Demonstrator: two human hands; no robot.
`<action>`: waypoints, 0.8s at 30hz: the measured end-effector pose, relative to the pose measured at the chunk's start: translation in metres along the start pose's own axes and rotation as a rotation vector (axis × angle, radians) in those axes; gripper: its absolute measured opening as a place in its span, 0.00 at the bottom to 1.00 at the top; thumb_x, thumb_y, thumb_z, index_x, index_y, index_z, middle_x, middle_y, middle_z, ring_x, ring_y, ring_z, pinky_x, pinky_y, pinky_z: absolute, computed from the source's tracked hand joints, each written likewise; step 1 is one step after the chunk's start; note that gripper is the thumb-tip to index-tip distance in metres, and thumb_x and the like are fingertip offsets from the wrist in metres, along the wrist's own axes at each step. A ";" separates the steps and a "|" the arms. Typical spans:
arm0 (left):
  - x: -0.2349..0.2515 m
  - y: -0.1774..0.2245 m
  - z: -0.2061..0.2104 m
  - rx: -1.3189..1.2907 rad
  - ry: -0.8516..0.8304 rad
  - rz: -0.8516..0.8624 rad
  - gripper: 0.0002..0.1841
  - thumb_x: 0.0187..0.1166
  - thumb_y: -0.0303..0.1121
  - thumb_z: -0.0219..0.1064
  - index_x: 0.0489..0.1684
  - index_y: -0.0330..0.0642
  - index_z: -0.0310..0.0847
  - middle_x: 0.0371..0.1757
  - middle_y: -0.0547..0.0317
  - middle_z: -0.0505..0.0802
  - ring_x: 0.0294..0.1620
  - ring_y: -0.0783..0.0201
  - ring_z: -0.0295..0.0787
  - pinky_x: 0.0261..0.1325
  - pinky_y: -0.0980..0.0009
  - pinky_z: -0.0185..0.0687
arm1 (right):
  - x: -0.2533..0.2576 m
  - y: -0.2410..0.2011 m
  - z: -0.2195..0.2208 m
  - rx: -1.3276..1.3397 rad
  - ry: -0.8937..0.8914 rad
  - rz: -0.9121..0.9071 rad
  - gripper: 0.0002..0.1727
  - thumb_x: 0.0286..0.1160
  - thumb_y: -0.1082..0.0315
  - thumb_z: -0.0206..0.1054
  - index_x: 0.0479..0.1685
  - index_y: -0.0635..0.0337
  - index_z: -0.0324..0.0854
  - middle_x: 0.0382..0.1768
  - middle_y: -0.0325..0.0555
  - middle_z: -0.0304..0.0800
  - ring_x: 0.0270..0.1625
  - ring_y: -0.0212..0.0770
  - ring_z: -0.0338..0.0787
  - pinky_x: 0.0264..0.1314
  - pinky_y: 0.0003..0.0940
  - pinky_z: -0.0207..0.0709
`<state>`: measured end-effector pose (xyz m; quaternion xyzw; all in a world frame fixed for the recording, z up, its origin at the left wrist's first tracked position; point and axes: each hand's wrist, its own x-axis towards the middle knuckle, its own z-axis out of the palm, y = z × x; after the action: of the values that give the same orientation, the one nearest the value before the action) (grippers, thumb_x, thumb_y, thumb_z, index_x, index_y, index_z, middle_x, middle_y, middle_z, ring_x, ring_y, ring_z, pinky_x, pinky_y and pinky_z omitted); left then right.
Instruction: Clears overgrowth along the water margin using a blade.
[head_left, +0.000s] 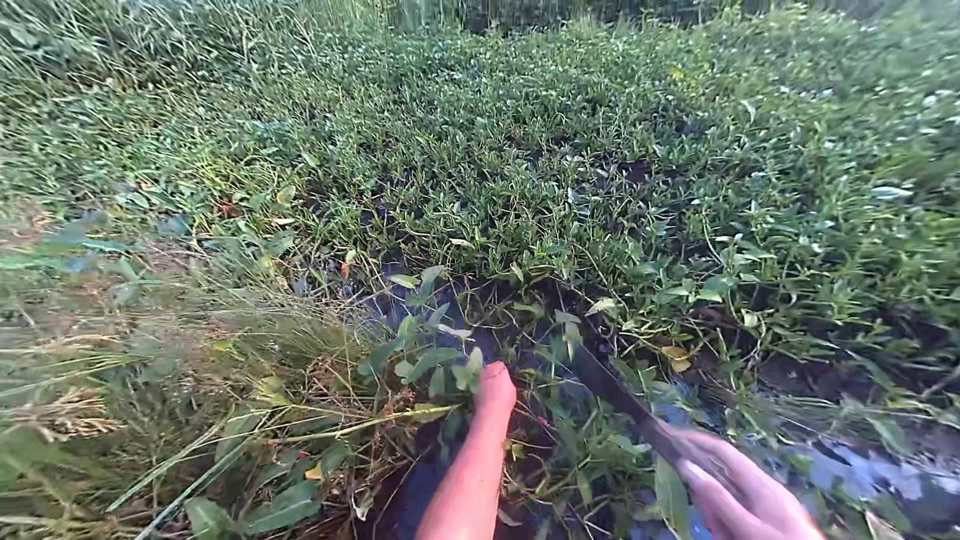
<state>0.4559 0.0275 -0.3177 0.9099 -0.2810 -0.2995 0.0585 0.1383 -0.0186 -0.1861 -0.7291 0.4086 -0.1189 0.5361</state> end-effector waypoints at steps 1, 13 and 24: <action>-0.004 0.001 -0.002 -0.013 -0.023 0.015 0.24 0.88 0.33 0.55 0.84 0.40 0.70 0.82 0.42 0.79 0.82 0.43 0.76 0.81 0.40 0.71 | 0.037 -0.014 0.022 -0.141 0.010 -0.032 0.27 0.83 0.49 0.62 0.78 0.47 0.78 0.41 0.46 0.91 0.27 0.41 0.87 0.31 0.46 0.85; -0.025 -0.062 -0.018 -0.025 -0.094 0.062 0.24 0.83 0.30 0.62 0.78 0.31 0.74 0.77 0.36 0.82 0.80 0.43 0.77 0.83 0.47 0.72 | 0.130 0.027 0.028 -0.989 -0.363 0.058 0.30 0.87 0.43 0.58 0.88 0.30 0.67 0.60 0.61 0.91 0.64 0.68 0.89 0.66 0.71 0.77; 0.048 -0.026 0.004 -0.169 0.062 0.075 0.59 0.68 0.35 0.80 0.99 0.47 0.34 0.93 0.31 0.55 0.83 0.33 0.72 0.77 0.38 0.76 | 0.004 0.054 -0.003 -0.443 -0.115 -0.116 0.28 0.85 0.55 0.66 0.82 0.54 0.75 0.62 0.55 0.92 0.58 0.53 0.95 0.63 0.60 0.85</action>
<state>0.4979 0.0227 -0.3526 0.8994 -0.2865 -0.2917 0.1548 0.1140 -0.0283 -0.2333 -0.8568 0.3510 -0.0152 0.3774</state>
